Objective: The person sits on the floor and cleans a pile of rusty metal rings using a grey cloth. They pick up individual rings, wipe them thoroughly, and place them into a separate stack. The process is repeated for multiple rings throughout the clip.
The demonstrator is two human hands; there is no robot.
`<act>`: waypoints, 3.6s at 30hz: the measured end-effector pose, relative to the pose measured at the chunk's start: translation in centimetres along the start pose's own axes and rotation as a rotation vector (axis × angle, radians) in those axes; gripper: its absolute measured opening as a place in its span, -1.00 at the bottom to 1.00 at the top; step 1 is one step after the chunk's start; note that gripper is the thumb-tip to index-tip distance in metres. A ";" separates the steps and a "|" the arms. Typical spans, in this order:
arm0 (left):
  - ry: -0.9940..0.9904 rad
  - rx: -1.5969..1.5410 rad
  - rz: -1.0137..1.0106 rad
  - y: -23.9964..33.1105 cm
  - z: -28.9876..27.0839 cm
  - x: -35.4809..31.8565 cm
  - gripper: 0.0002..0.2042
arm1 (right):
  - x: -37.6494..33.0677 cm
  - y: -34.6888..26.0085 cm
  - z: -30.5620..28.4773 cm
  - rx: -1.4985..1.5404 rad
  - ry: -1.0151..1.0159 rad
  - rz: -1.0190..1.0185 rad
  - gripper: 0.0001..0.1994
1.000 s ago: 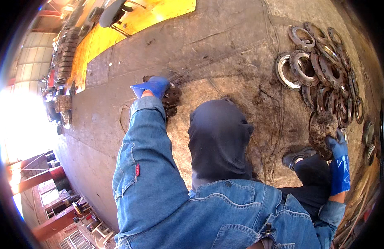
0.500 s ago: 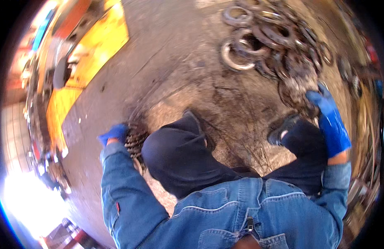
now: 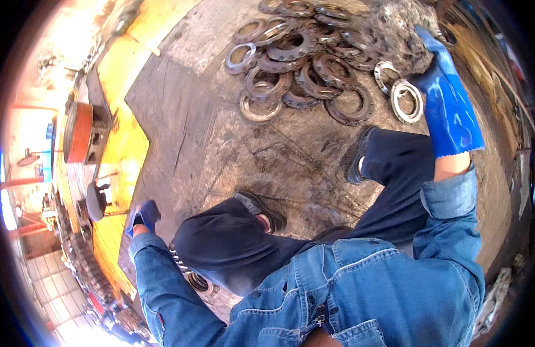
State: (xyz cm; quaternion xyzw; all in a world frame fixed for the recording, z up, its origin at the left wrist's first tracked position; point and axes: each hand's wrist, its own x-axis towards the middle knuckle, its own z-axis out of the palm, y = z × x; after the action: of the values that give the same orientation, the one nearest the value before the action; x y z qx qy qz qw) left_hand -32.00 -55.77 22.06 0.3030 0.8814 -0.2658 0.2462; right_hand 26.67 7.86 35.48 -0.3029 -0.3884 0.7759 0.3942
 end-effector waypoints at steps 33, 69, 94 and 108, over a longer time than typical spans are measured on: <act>0.559 0.506 0.970 81.9 -18.9 16.0 -0.74 | -2.4 -1.9 -4.6 -0.061 0.564 -0.041 -0.16; -0.108 -1.703 0.157 50.2 2.0 5.0 -0.60 | -1.6 30.1 -8.7 -0.767 -0.118 0.260 -0.31; 0.261 -1.333 0.092 47.4 3.1 5.4 -0.52 | -3.4 43.6 0.2 -1.145 -0.736 0.629 -0.35; 0.204 -1.432 0.078 49.2 0.7 4.1 -0.52 | -3.6 49.8 -1.7 0.443 0.097 0.689 -0.71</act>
State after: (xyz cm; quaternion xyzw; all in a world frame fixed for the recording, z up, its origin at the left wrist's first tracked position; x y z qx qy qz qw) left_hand -1.91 -21.40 3.39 0.1218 0.8464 0.4156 0.3099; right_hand 11.09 -13.83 -6.72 -0.3590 -0.0688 0.9122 0.1848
